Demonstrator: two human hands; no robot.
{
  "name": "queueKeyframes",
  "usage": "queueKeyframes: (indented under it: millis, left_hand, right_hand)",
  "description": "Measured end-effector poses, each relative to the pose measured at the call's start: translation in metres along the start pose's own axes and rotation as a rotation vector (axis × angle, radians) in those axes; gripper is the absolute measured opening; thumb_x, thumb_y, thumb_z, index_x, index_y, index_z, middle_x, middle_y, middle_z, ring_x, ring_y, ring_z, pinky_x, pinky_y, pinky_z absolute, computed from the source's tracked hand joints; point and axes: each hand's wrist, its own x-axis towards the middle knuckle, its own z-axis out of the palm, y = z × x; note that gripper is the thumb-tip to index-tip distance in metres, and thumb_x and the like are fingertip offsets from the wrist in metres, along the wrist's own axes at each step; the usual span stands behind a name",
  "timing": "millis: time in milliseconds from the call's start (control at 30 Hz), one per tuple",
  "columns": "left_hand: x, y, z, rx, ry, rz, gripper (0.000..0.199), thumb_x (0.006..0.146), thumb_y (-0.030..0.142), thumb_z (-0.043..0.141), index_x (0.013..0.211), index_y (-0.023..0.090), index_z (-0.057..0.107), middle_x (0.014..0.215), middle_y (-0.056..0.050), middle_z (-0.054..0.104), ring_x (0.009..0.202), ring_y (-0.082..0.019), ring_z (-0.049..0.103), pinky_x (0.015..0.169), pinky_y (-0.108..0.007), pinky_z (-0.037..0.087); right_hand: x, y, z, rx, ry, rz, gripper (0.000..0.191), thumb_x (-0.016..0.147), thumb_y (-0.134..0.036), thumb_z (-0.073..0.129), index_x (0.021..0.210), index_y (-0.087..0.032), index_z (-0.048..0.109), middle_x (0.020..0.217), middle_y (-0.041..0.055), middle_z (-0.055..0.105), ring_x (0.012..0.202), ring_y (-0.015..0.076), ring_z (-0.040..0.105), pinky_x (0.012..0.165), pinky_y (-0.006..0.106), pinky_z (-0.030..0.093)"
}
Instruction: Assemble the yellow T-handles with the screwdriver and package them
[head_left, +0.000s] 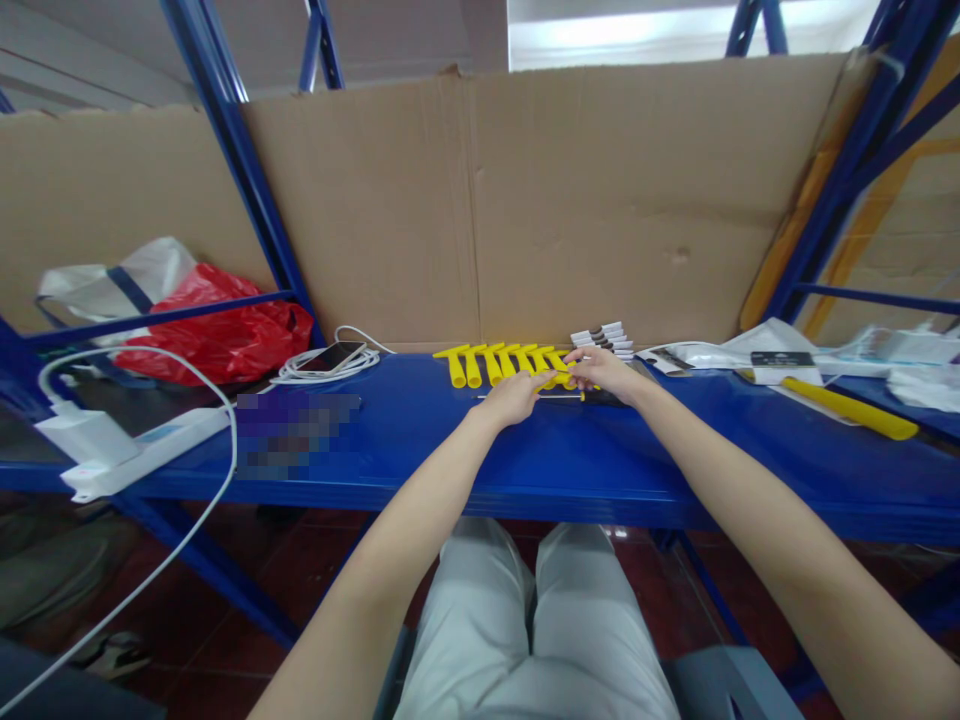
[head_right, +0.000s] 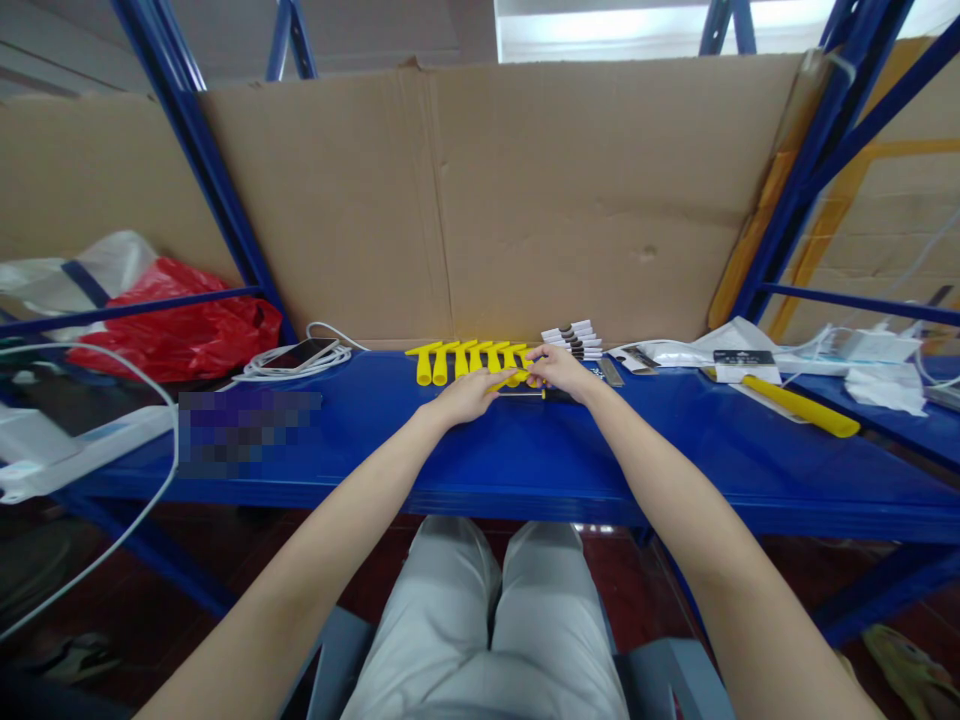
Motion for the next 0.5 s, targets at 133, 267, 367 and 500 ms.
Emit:
queueKeyframes:
  millis: [133, 267, 367, 500]
  left_hand:
    - [0.0007, -0.0006, -0.0010, -0.002, -0.001, 0.020, 0.052, 0.091, 0.014, 0.049, 0.142, 0.027, 0.050, 0.131, -0.010, 0.063, 0.120, -0.023, 0.059, 0.103, -0.034, 0.042]
    - [0.0030, -0.0028, -0.0004, -0.051, 0.013, 0.046, 0.050, 0.090, 0.012, 0.051, 0.138, 0.025, 0.054, 0.130, -0.008, 0.064, 0.120, -0.022, 0.059, 0.104, -0.033, 0.041]
    - [0.0055, -0.0049, 0.0024, -0.093, 0.039, 0.063, 0.050, 0.090, 0.012, 0.051, 0.138, 0.025, 0.054, 0.130, -0.007, 0.064, 0.120, -0.021, 0.058, 0.105, -0.034, 0.041]
    - [0.0077, -0.0058, 0.0048, -0.185, 0.103, 0.052, 0.052, 0.090, 0.012, 0.051, 0.141, 0.024, 0.051, 0.129, -0.009, 0.063, 0.120, -0.022, 0.056, 0.107, -0.038, 0.040]
  right_hand:
    - [-0.0019, -0.0024, 0.0025, -0.007, -0.002, 0.016, 0.015, 0.080, -0.003, 0.056, 0.087, -0.016, 0.054, 0.054, -0.0024, 0.062, 0.043, 0.0074, 0.050, 0.046, 0.018, 0.035]
    - [-0.0019, -0.0033, 0.0034, -0.007, -0.001, 0.023, 0.013, 0.083, -0.004, 0.055, 0.088, -0.016, 0.055, 0.053, -0.0025, 0.061, 0.043, 0.0077, 0.050, 0.045, 0.018, 0.035]
    - [-0.0011, -0.0041, 0.0024, -0.002, -0.009, 0.009, 0.005, 0.087, -0.012, 0.056, 0.088, -0.017, 0.055, 0.055, -0.0015, 0.062, 0.044, 0.0084, 0.051, 0.044, 0.019, 0.035]
    - [0.0026, -0.0043, -0.0044, 0.023, 0.000, -0.047, 0.011, 0.093, -0.024, 0.051, 0.086, -0.018, 0.056, 0.060, -0.0004, 0.062, 0.046, 0.0081, 0.052, 0.046, 0.018, 0.037]
